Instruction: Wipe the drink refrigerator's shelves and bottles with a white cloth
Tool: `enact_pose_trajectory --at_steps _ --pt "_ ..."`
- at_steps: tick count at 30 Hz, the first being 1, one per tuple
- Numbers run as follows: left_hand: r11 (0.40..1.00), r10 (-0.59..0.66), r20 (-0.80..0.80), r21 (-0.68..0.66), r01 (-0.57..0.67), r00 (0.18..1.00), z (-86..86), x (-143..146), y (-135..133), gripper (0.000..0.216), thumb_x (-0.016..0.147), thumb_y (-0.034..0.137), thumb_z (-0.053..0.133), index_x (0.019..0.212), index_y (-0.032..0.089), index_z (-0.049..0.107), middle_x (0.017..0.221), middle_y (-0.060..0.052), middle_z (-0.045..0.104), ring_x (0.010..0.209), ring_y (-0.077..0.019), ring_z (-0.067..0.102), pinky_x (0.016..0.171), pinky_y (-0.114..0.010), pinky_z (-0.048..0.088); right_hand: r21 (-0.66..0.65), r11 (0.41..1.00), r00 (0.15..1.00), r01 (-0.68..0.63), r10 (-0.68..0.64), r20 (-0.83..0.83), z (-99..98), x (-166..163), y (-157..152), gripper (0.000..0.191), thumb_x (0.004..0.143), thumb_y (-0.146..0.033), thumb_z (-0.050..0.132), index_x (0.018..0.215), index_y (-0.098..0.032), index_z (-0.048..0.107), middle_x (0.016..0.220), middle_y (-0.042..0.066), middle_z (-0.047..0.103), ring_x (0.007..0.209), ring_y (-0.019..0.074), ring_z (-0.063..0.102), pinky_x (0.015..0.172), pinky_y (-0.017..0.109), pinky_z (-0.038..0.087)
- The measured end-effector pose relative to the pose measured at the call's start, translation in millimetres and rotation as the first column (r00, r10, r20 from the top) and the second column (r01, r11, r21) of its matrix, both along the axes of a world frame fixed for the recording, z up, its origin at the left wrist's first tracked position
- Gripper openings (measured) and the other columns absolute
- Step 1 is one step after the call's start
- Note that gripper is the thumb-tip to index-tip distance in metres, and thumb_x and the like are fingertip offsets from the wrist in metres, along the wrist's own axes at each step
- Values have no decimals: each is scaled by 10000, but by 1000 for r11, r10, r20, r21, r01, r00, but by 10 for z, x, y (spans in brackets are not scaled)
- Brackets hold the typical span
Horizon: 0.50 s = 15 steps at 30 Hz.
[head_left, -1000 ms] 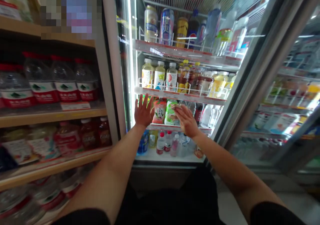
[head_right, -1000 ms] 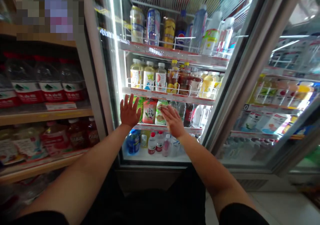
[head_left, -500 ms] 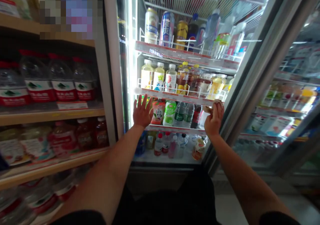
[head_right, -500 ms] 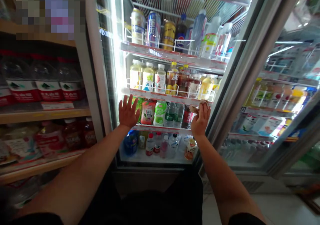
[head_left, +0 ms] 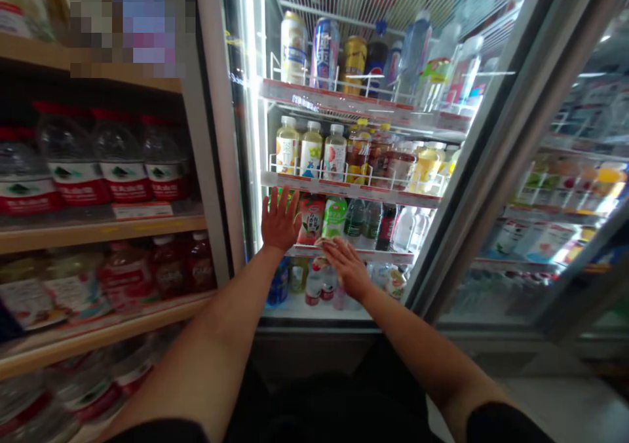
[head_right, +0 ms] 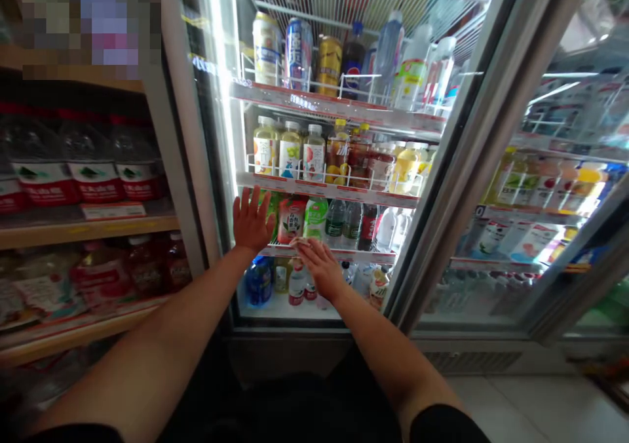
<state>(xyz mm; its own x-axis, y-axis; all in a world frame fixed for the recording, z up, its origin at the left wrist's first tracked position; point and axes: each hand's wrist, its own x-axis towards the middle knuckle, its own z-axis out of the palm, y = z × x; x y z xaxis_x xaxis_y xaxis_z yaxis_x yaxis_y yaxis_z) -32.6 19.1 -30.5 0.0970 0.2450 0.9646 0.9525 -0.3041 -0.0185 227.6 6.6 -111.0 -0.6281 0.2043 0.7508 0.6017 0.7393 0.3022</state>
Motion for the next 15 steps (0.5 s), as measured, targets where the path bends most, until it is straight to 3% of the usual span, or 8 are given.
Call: enact_pose_trajectory --at_steps 2,4,7,10,12,15 --pt "1000 2 -2 8 -2 1000 -4 -6 9 567 1029 357 453 1576 208 441 1668 -108 340 1605 -266 88 1316 -522 65 15 1000 997 -2 1 78 -29 50 -9 616 959 -30 413 1547 -197 490 1549 30 568 1538 230 383 1253 435 371" --pt "1000 5 -12 16 -5 1000 -7 -9 13 564 1030 350 452 1576 209 441 1666 -106 343 1606 -262 83 1317 -520 62 51 998 999 21 -23 37 48 197 35 630 957 -23 400 1554 -206 481 1541 38 578 1538 226 385 1260 440 354" --pt "1000 5 -22 21 -5 1000 -4 -6 4 569 1029 342 458 1581 208 430 1672 -105 328 1605 -261 76 1318 -517 56 96 990 975 103 -82 -205 302 524 170 663 975 -33 379 1603 -245 400 1560 62 556 1572 240 312 1265 497 342" --pt "999 2 -25 32 -1 1000 2 5 -8 567 1032 336 460 1583 208 427 1675 -103 322 1605 -260 73 1319 -510 64 153 973 886 171 -84 -455 467 865 288 667 1002 -67 374 1633 -275 326 1616 85 480 1583 256 283 1253 560 362" --pt "1000 1 -22 31 0 1000 4 12 -10 566 1033 331 460 1584 208 426 1674 -103 321 1605 -261 68 1320 -509 65 163 963 839 216 -97 -535 417 1058 315 657 1017 -98 372 1645 -276 290 1652 97 421 1582 270 282 1253 602 350" --pt "1000 12 -21 29 -12 1000 0 15 -3 572 1034 330 460 1591 207 415 1672 -107 323 1604 -261 64 1319 -515 68 127 955 821 268 -157 -548 184 1276 312 653 1031 -125 362 1658 -263 243 1676 117 372 1587 290 264 1252 644 325"
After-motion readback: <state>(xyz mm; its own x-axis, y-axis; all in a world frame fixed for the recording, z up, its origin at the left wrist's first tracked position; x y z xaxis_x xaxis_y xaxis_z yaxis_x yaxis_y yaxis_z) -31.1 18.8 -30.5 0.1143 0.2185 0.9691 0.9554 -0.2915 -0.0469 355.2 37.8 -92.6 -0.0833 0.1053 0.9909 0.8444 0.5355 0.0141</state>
